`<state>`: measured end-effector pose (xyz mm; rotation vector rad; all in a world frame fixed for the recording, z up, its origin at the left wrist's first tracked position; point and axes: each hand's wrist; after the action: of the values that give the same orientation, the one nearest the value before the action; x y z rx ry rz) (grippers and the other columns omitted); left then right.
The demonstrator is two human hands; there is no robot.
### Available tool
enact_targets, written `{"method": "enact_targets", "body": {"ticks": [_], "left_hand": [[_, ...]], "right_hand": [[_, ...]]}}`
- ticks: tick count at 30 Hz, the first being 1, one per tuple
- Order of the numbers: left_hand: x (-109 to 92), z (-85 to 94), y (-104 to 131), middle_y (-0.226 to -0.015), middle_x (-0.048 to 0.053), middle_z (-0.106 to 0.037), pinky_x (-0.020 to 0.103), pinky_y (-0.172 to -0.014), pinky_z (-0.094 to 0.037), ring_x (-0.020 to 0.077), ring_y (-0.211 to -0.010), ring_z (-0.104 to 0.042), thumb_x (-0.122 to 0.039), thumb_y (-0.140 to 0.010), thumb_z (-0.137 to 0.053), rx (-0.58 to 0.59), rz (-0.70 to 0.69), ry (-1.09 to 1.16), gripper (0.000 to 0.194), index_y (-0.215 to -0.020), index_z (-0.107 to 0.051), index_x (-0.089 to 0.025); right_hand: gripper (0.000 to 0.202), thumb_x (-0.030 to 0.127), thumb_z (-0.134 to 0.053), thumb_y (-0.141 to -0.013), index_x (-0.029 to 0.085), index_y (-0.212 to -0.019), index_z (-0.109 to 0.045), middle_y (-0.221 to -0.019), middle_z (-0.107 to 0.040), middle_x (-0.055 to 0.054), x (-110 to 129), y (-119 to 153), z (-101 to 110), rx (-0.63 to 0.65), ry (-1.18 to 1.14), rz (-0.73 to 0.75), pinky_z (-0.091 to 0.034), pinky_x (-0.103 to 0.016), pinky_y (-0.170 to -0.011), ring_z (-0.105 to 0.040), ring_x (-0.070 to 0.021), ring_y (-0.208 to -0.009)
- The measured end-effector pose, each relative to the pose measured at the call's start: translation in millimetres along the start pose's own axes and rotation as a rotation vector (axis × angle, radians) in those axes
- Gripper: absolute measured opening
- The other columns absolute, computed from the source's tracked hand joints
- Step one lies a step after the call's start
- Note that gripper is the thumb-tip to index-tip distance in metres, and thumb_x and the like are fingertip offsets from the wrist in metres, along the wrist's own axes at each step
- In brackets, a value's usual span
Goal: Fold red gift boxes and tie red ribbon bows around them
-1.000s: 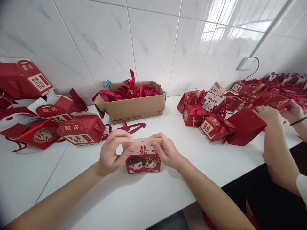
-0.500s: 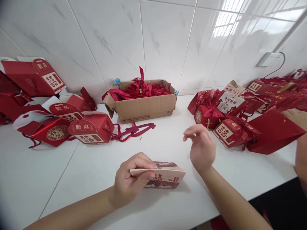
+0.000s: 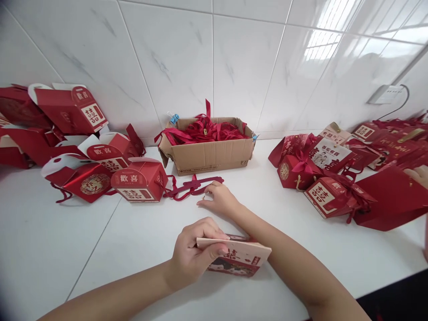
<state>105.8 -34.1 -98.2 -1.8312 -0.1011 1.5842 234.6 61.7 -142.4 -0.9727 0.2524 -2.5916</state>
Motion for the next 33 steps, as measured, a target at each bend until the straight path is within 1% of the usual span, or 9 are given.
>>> {"method": "enact_targets", "body": {"ticks": [5, 9, 15, 17, 19, 22, 25, 29, 33], "left_hand": [[-3.3, 3.9, -3.8, -0.065, 0.005, -0.069, 0.023, -0.055, -0.047, 0.0135, -0.058, -0.061, -0.029, -0.071, -0.077, 0.072, 0.214, 0.088, 0.017, -0.066, -0.069, -0.015], [0.6, 12.6, -11.0, -0.064, 0.004, -0.07, 0.024, -0.055, -0.047, 0.014, -0.057, -0.061, -0.032, -0.065, -0.081, 0.16, 0.405, 0.172, 0.02, -0.064, -0.069, -0.015], [13.3, 27.7, -23.9, -0.062, 0.006, -0.07, 0.03, -0.059, -0.05, 0.0172, -0.061, -0.062, -0.037, -0.053, -0.087, 0.351, 0.491, 0.343, 0.029, -0.063, -0.071, -0.014], [15.6, 31.0, -27.2, -0.062, 0.006, -0.07, 0.032, -0.061, -0.051, 0.0181, -0.063, -0.062, -0.04, -0.053, -0.086, 0.419, 0.505, 0.381, 0.031, -0.064, -0.072, -0.015], [17.7, 33.4, -29.0, -0.061, 0.006, -0.07, 0.034, -0.063, -0.051, 0.0188, -0.064, -0.062, -0.042, -0.053, -0.086, 0.467, 0.513, 0.413, 0.032, -0.065, -0.073, -0.015], [22.3, 35.6, -29.5, -0.062, 0.006, -0.07, 0.033, -0.062, -0.051, 0.0184, -0.063, -0.062, -0.043, -0.053, -0.086, 0.496, 0.527, 0.462, 0.032, -0.065, -0.073, -0.017], [27.6, 35.9, -28.1, -0.063, 0.005, -0.069, 0.032, -0.06, -0.051, 0.0173, -0.061, -0.062, -0.043, -0.051, -0.087, 0.517, 0.544, 0.512, 0.031, -0.063, -0.072, -0.018], [30.6, 34.6, -26.1, -0.061, 0.005, -0.068, 0.031, -0.055, -0.052, 0.0179, -0.057, -0.063, -0.045, -0.048, -0.088, 0.544, 0.576, 0.555, 0.038, -0.058, -0.065, -0.017], [31.1, 33.9, -24.9, -0.059, 0.004, -0.066, 0.03, -0.051, -0.053, 0.0174, -0.053, -0.062, -0.047, -0.045, -0.088, 0.563, 0.587, 0.567, 0.044, -0.055, -0.057, -0.017]], "right_hand": [[0.006, 0.02, -0.065, -0.08, 0.015, -0.082, -0.068, -0.089, -0.062, -0.008, 2.9, 3.2, -4.8, -0.002, 0.015, 0.017, -0.046, -0.03, -0.067, -0.056, -0.0151, -0.072], [0.012, 0.014, -0.058, -0.084, 0.015, -0.081, -0.07, -0.088, -0.063, -0.009, 0.0, 6.5, -3.9, -0.007, -0.019, 0.033, -0.047, -0.032, -0.069, -0.058, -0.0161, -0.073], [0.013, 0.016, -0.059, -0.085, 0.017, -0.085, -0.072, -0.086, -0.07, -0.006, 3.7, 33.2, 31.1, -0.019, -0.162, 0.029, -0.054, -0.032, -0.075, -0.066, -0.0163, -0.08], [0.013, 0.022, -0.061, -0.085, 0.019, -0.09, -0.072, -0.09, -0.071, -0.005, 10.7, 50.4, 49.7, -0.028, -0.308, 0.016, -0.057, -0.03, -0.071, -0.068, -0.0147, -0.079], [0.012, 0.026, -0.067, -0.082, 0.02, -0.09, -0.073, -0.089, -0.071, -0.005, 19.7, 68.6, 66.8, -0.051, -0.623, 0.025, -0.059, -0.03, -0.068, -0.068, -0.0145, -0.076], [0.01, 0.019, -0.072, -0.078, 0.023, -0.088, -0.074, -0.083, -0.071, -0.004, 35.0, 91.8, 83.9, -0.185, -0.899, 0.132, -0.06, -0.028, -0.062, -0.068, -0.0133, -0.07], [0.019, 0.009, -0.072, -0.076, 0.024, -0.088, -0.073, -0.083, -0.073, -0.004, 50.4, 105.3, 90.3, -0.248, -0.88, 0.294, -0.061, -0.027, -0.061, -0.07, -0.0147, -0.073], [0.019, 0.008, -0.068, -0.078, 0.022, -0.092, -0.072, -0.085, -0.075, -0.007, 63.7, 110.2, 90.2, -0.178, -0.703, 0.466, -0.061, -0.03, -0.065, -0.072, -0.0181, -0.076], [0.02, 0.009, -0.062, -0.084, 0.021, -0.096, -0.071, -0.087, -0.074, -0.007, 66.2, 109.9, 88.4, -0.148, -0.611, 0.551, -0.061, -0.029, -0.068, -0.072, -0.0176, -0.08]]}}
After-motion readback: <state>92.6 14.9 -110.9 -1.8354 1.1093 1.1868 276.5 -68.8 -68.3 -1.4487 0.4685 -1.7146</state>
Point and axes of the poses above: each hand's wrist, its own y-axis away from the middle knuckle, its own z-axis out of the back of the hand, x = y × z
